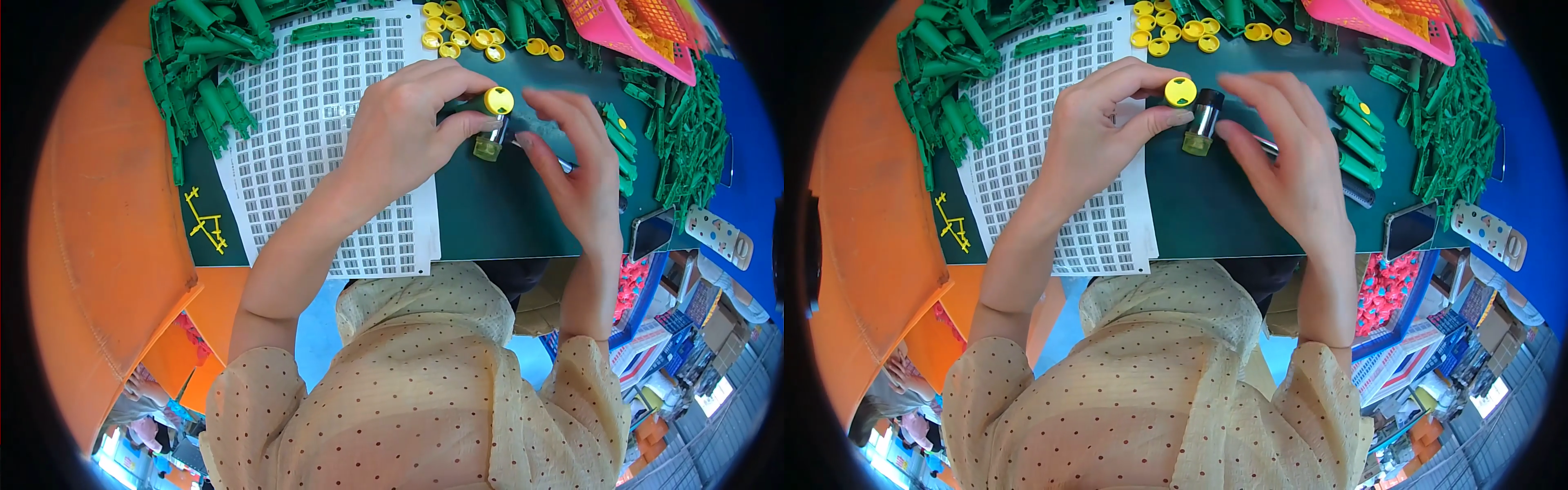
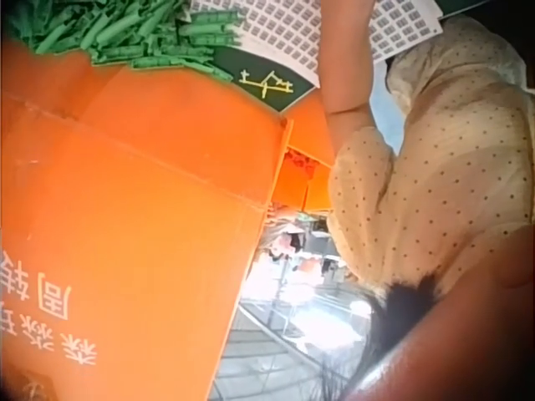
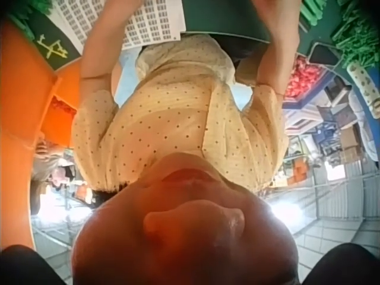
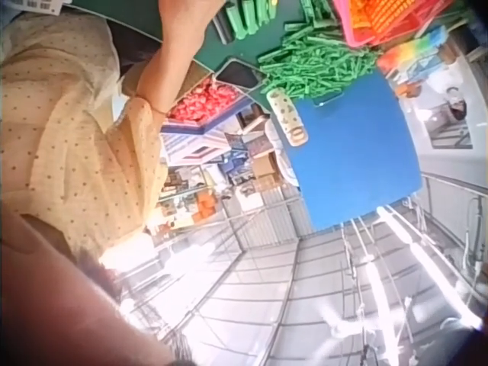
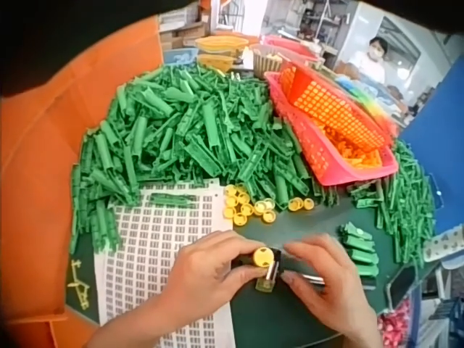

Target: Assemble small plastic toy components by tapping a yellow connector into a green tube using a small hammer.

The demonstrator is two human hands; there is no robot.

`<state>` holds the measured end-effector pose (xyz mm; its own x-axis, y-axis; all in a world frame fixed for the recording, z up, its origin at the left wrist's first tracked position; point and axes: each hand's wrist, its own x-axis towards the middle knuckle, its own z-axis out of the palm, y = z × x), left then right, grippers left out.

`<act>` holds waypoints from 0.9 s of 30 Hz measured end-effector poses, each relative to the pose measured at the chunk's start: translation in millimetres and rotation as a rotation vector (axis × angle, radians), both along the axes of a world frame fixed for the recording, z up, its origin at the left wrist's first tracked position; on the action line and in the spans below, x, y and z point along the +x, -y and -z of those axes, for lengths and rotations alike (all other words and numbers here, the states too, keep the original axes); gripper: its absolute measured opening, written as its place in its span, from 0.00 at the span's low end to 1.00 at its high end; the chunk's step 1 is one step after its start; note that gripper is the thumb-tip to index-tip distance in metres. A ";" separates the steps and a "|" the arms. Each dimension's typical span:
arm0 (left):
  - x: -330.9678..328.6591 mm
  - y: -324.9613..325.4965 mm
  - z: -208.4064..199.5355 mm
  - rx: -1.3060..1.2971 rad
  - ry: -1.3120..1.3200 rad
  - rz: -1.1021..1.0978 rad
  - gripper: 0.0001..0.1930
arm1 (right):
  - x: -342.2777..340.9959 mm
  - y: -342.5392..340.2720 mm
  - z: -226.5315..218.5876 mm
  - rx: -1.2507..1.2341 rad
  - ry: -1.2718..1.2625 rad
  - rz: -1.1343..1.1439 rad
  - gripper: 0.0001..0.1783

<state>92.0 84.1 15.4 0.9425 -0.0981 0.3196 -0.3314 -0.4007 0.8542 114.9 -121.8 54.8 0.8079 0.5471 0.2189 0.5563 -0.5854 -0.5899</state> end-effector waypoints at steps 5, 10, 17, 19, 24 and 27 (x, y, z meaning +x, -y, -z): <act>-0.1 1.0 -0.3 -0.014 -0.035 -0.001 0.14 | -18.3 24.0 11.8 -0.403 0.078 0.089 0.18; 2.5 5.3 2.0 -0.064 0.031 -0.062 0.11 | -36.3 30.0 21.9 -0.288 0.074 0.135 0.12; -12.7 17.2 -0.5 -0.115 -0.053 0.104 0.14 | -68.5 57.5 -17.6 0.392 -0.479 0.417 0.14; -16.9 22.8 -0.6 -0.100 -0.044 0.145 0.14 | -72.0 51.1 -26.1 0.480 -0.500 0.383 0.15; -22.8 31.1 1.8 -0.052 0.006 0.183 0.15 | -66.2 27.4 -9.9 0.576 -0.396 0.349 0.20; -24.3 34.6 3.3 -0.041 0.052 0.196 0.15 | -63.8 13.3 -11.3 0.468 -0.407 0.384 0.24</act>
<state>67.7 49.5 12.1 0.8888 -0.2635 0.3749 -0.4436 -0.2896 0.8482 51.1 -135.2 66.2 0.9914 0.1310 0.0018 0.0455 -0.3314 -0.9424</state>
